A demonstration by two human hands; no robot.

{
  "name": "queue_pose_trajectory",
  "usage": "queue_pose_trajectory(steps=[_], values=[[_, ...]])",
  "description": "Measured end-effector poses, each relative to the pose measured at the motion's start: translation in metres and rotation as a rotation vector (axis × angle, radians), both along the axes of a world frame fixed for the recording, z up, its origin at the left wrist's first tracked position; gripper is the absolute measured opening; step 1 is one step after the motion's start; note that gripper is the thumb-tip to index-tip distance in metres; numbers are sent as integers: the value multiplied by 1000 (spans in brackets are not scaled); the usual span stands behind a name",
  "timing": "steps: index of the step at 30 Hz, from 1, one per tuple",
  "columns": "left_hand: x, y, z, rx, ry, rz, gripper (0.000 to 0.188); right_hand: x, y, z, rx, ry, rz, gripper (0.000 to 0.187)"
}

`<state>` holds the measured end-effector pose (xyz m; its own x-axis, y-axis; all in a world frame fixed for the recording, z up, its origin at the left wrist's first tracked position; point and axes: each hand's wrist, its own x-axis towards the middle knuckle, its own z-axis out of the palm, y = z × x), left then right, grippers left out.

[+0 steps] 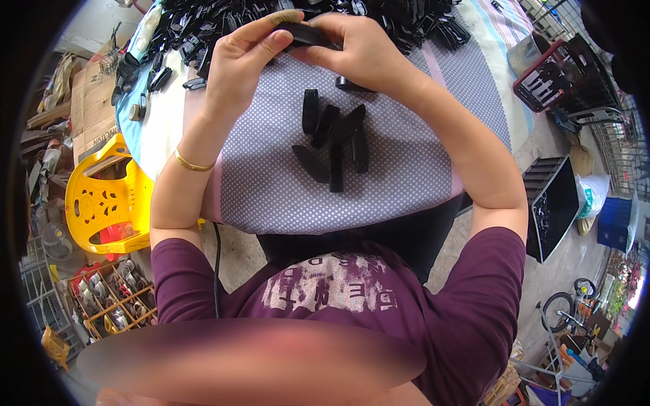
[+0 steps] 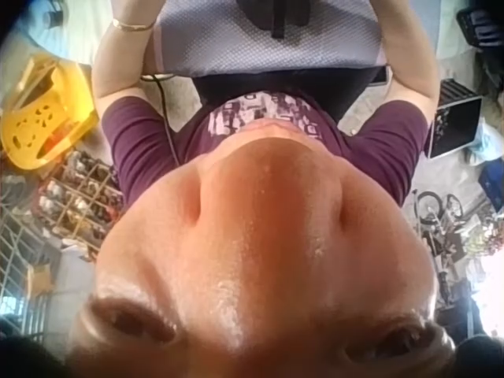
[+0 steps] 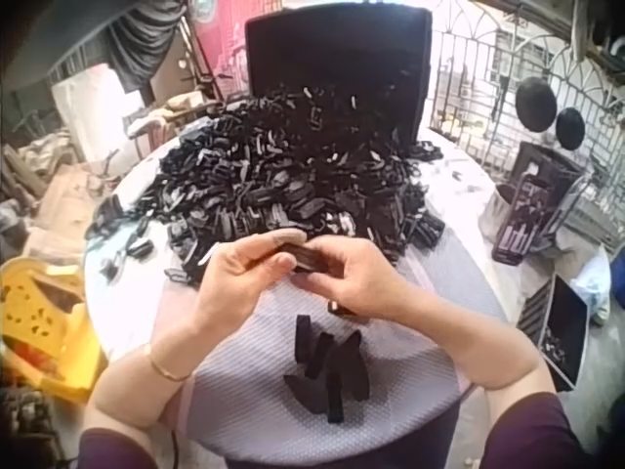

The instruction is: Inspecting and sorting a large quantity of small black plastic hardware components.

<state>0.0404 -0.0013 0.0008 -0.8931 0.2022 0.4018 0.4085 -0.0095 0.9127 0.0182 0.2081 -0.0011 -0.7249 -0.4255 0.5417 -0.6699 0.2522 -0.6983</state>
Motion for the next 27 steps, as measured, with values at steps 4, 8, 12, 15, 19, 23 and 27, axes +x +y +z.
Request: queue_pose_trajectory(steps=[4, 8, 12, 15, 19, 23, 27], values=[[4, 3, 6, -97, 105, 11, 25, 10, 4, 10, 209, 17, 37, 25], [-1, -2, 5, -95, 92, -4, 24, 2, 4, -3, 263, 257, 8, 26], [5, 1, 16, -266, -37, -24, 33, -17, 30, 17, 402, -51, 247, 39], [18, 6, 31, -707, 72, -36, 39, -51, 64, 27, 246, -87, -123, 19], [14, 18, 21, -865, -39, -288, 26, -107, 104, -8, 333, 382, -604, 22], [-13, 40, 8, -809, 382, -90, 21, -114, 114, -10, 465, 575, -535, 22], [-35, 52, -20, -994, 651, 96, 23, -106, 103, -4, 416, 247, -513, 22]])
